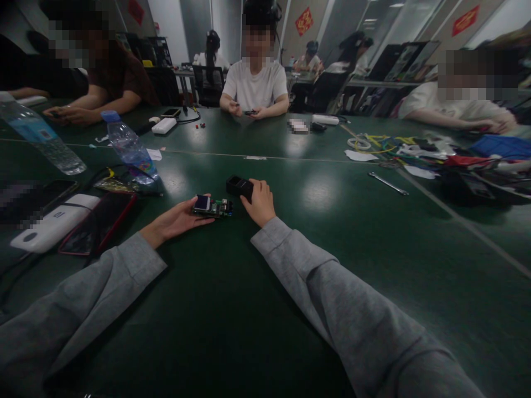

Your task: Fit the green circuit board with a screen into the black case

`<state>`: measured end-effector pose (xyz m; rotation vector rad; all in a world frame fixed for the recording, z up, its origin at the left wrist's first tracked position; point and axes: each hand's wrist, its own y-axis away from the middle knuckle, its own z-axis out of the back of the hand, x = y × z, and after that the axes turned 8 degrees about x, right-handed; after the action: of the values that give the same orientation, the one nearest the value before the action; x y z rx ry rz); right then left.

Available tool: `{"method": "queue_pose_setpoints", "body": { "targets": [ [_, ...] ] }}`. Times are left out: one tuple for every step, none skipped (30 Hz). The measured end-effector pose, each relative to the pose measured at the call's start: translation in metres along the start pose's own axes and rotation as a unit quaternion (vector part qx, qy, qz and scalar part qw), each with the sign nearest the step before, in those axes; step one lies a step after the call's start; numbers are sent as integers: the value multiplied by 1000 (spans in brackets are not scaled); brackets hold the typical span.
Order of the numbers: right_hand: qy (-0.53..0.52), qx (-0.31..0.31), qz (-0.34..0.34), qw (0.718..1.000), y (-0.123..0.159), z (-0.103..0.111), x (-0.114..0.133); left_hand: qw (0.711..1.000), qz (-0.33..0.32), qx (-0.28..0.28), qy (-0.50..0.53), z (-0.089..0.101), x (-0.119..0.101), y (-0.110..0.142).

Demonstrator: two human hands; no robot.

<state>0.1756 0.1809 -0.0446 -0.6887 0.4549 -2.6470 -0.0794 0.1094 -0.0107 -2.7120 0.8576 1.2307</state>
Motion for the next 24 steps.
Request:
{"method": "queue_pose_setpoints", "body": {
  "targets": [
    [0,0,0,1000,0,0,0,1000,0,3,-2,0,0,0],
    [0,0,-1,1000,0,0,0,1000,-1,7,-6,0,0,1],
    [0,2,-2,1000,0,0,0,1000,-2,12,-10,-1,0,1],
    [0,3,-3,1000,0,0,0,1000,-3,18,-14,-1,0,1],
    [1,5,-3,1000,0,0,0,1000,-4,24,-17,-1,1,1],
    [2,5,-3,1000,0,0,0,999,-5,29,-20,-1,1,0],
    [2,6,-3,1000,0,0,0,999,-7,35,-22,0,2,0],
    [2,6,-3,1000,0,0,0,999,-9,40,-25,1,2,-1],
    [1,6,-3,1000,0,0,0,999,-12,45,-26,2,3,-1],
    [0,5,-4,1000,0,1,1,998,-15,48,-27,3,3,-1],
    [-1,5,-4,1000,0,1,1,998,-18,50,-27,3,4,-1],
    [-3,5,-4,1000,0,1,1,998,-19,49,-27,3,4,-1],
    [-4,6,-4,1000,0,1,1,998,-20,48,-25,3,3,-1],
    [-5,6,-4,1000,0,1,1,998,-20,48,-24,3,3,-1],
    [-6,7,-4,1000,0,1,1,998,-19,47,-23,2,3,0],
    [-7,7,-4,1000,0,1,1,999,-17,45,-22,1,2,0],
    [-9,8,-5,1000,0,1,1,999,-16,42,-21,0,2,1],
    [-11,7,-5,1000,0,0,0,999,-15,38,-21,0,1,1],
    [-13,7,-5,1000,0,0,0,999,-13,36,-21,-1,1,1],
    [-16,7,-5,1000,0,0,-1,999,-12,35,-22,-1,1,2],
    [-20,6,-4,1000,-1,-1,-1,999,-12,34,-23,-1,1,2],
    [-26,5,-3,1000,-1,-1,-2,999,-13,34,-23,-1,1,2],
    [-35,4,-2,999,-1,-2,-2,999,-12,34,-23,-1,1,2],
    [-47,4,2,999,-2,-2,-3,999,-11,32,-20,-1,1,2]
  ]
}}
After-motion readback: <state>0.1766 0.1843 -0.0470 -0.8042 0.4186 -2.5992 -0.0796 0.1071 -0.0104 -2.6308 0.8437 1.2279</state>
